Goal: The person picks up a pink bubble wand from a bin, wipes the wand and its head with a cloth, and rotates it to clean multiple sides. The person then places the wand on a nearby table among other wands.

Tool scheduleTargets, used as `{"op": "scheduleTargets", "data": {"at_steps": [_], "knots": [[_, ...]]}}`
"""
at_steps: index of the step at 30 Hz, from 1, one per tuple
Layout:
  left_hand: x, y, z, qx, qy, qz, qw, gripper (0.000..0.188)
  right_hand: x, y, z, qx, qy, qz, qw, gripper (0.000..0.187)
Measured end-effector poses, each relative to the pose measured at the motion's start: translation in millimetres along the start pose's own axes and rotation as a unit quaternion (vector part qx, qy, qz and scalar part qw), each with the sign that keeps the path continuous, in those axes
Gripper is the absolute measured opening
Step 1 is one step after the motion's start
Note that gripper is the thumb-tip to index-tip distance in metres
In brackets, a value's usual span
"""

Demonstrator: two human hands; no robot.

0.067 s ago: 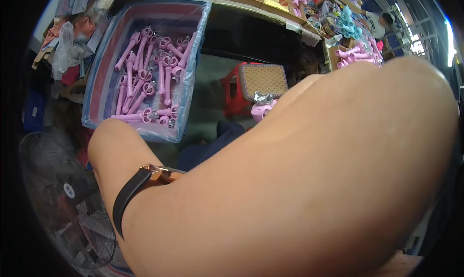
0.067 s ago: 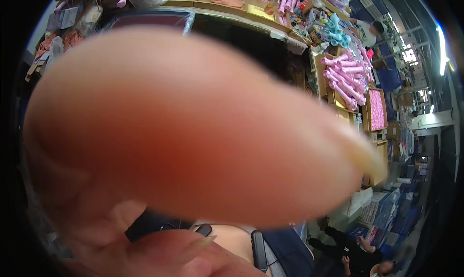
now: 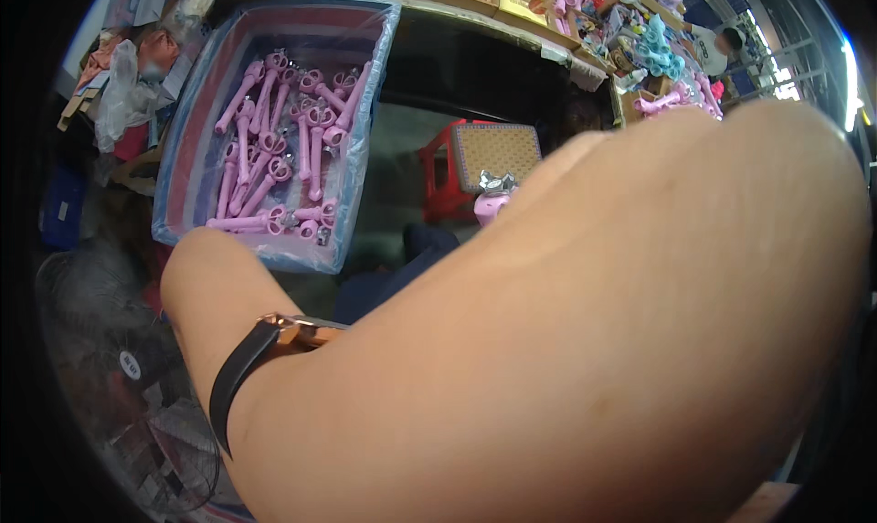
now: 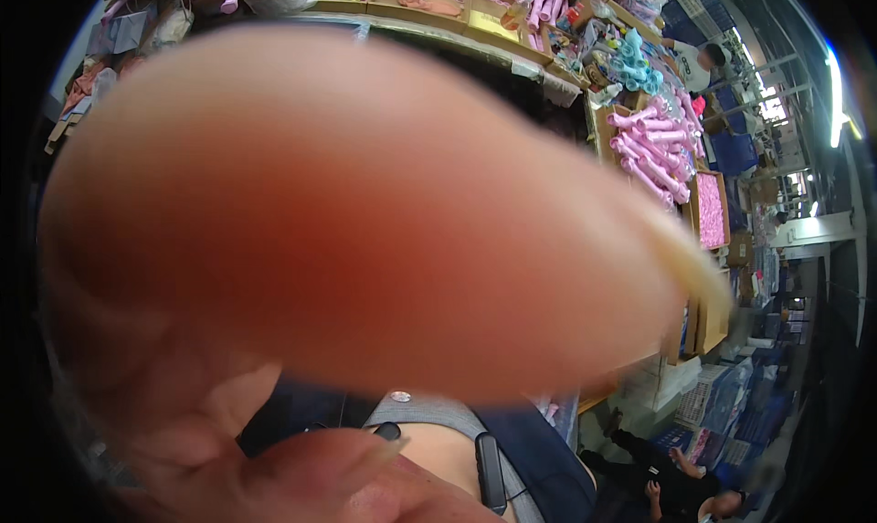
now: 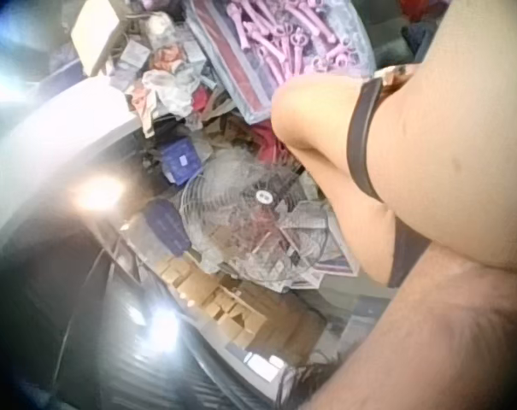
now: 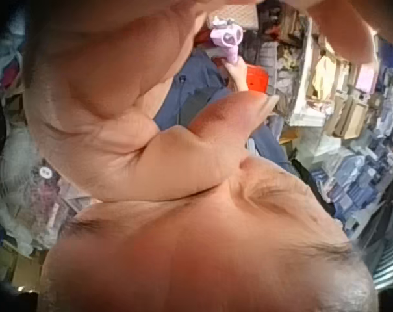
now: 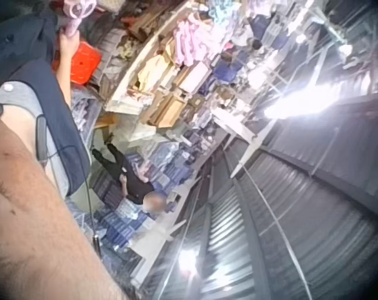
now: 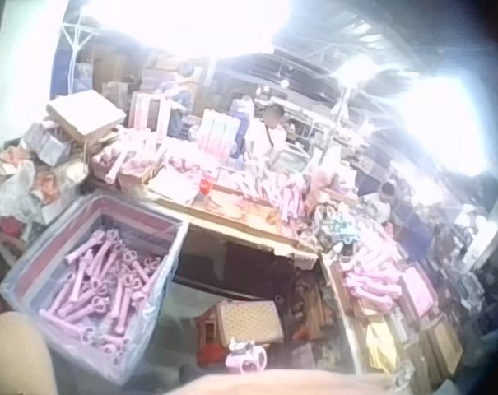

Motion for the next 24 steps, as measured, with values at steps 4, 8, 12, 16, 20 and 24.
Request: {"op": "scheduleTargets", "data": {"at_steps": [4, 8, 12, 16, 20, 24], "knots": [[-19.4, 50.0, 16.1, -0.041, -0.014, 0.000, 0.999, 0.026, -58.8, -20.2, 54.8, -0.017, 0.082, 0.027, 0.996, 0.048], [-51.2, 111.7, 46.8, -0.091, -0.018, 0.011, 0.996, 0.025, -146.8, -41.1, 123.5, -0.023, -0.007, 0.107, 0.994, 0.043], [-97.0, 195.4, 91.3, -0.156, -0.008, 0.019, 0.987, 0.025, -274.2, -85.4, 213.8, -0.161, -0.013, 0.188, 0.969, 0.034], [-143.1, 300.8, 134.1, -0.268, 0.030, -0.010, 0.963, 0.024, -427.4, -100.6, 318.0, -0.191, 0.062, 0.167, 0.965, 0.026], [-138.5, 410.7, 155.6, -0.423, 0.177, -0.069, 0.886, 0.023, -552.9, -118.6, 407.1, -0.106, 0.056, 0.191, 0.974, 0.031], [-25.9, 488.5, 142.0, -0.471, 0.347, -0.200, 0.786, 0.028, -660.6, -125.6, 463.7, -0.026, 0.097, 0.132, 0.986, 0.044]]}}
Point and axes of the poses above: each hand's wrist, its own x-axis away from the middle knuckle, its own y-axis out of the back of the hand, z = x × y, the point moved 4 cm from there along -x, towards the middle knuckle, and after that the axes turned 12 degrees about -y, right-handed, at the moved point
